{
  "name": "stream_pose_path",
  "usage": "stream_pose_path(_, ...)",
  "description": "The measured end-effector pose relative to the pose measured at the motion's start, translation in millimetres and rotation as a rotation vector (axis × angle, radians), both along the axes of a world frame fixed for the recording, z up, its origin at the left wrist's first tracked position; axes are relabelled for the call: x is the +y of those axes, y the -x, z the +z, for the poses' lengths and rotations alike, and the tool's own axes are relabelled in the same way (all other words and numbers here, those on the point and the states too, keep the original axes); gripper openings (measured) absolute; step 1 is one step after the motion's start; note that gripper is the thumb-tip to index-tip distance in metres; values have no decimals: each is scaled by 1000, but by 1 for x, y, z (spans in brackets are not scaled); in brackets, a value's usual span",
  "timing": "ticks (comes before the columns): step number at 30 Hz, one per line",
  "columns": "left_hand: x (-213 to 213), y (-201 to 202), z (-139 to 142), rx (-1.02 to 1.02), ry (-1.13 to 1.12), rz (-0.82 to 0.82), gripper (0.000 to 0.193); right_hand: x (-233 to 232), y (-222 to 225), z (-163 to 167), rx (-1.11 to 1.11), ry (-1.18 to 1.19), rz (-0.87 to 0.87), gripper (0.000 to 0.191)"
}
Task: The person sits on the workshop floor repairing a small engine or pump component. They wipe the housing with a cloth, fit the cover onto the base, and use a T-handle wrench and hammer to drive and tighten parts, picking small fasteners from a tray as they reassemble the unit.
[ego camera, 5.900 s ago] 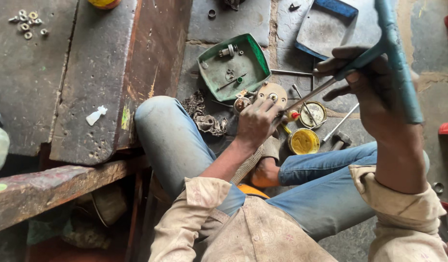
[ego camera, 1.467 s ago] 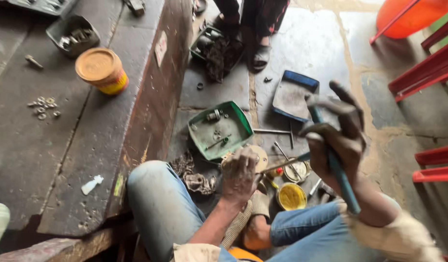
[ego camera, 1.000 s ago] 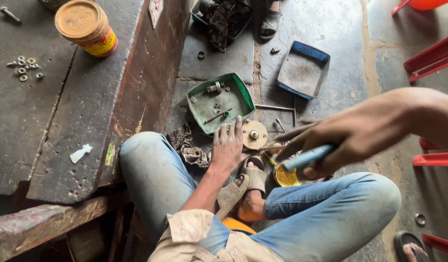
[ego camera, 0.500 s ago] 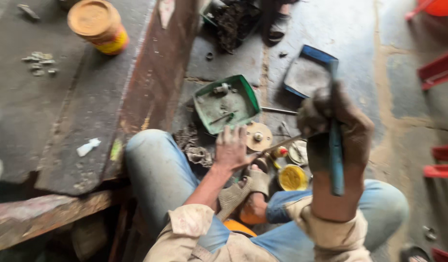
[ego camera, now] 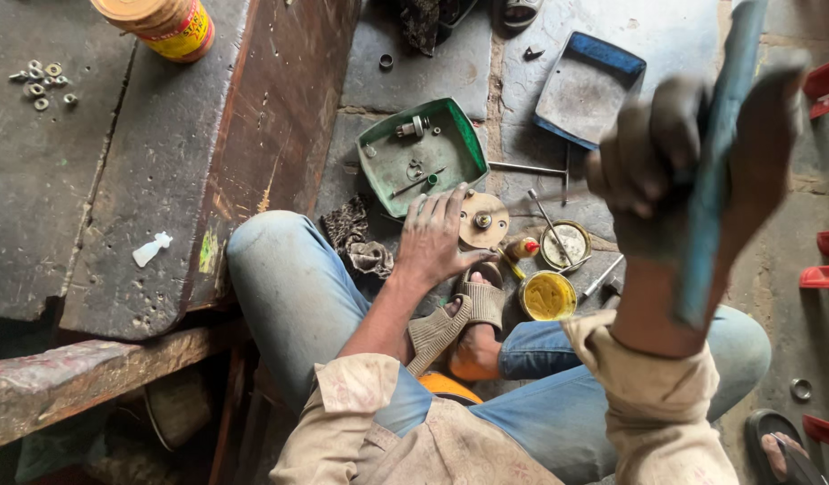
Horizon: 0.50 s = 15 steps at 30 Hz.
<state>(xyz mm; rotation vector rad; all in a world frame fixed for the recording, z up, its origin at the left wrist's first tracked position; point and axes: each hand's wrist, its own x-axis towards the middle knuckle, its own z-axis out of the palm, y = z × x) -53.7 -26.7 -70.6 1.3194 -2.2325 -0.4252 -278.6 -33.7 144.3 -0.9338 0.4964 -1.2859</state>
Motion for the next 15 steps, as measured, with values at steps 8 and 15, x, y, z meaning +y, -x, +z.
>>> stream_pose_path(8, -6, 1, -10, 28, -58, -21, 131, -34, -32, -36, 45, 74, -178, 59)
stream_pose_path(15, -8, 8, -11, 0, -44, -18, 125, -60, -33, -58, -219, -98, -241, 30)
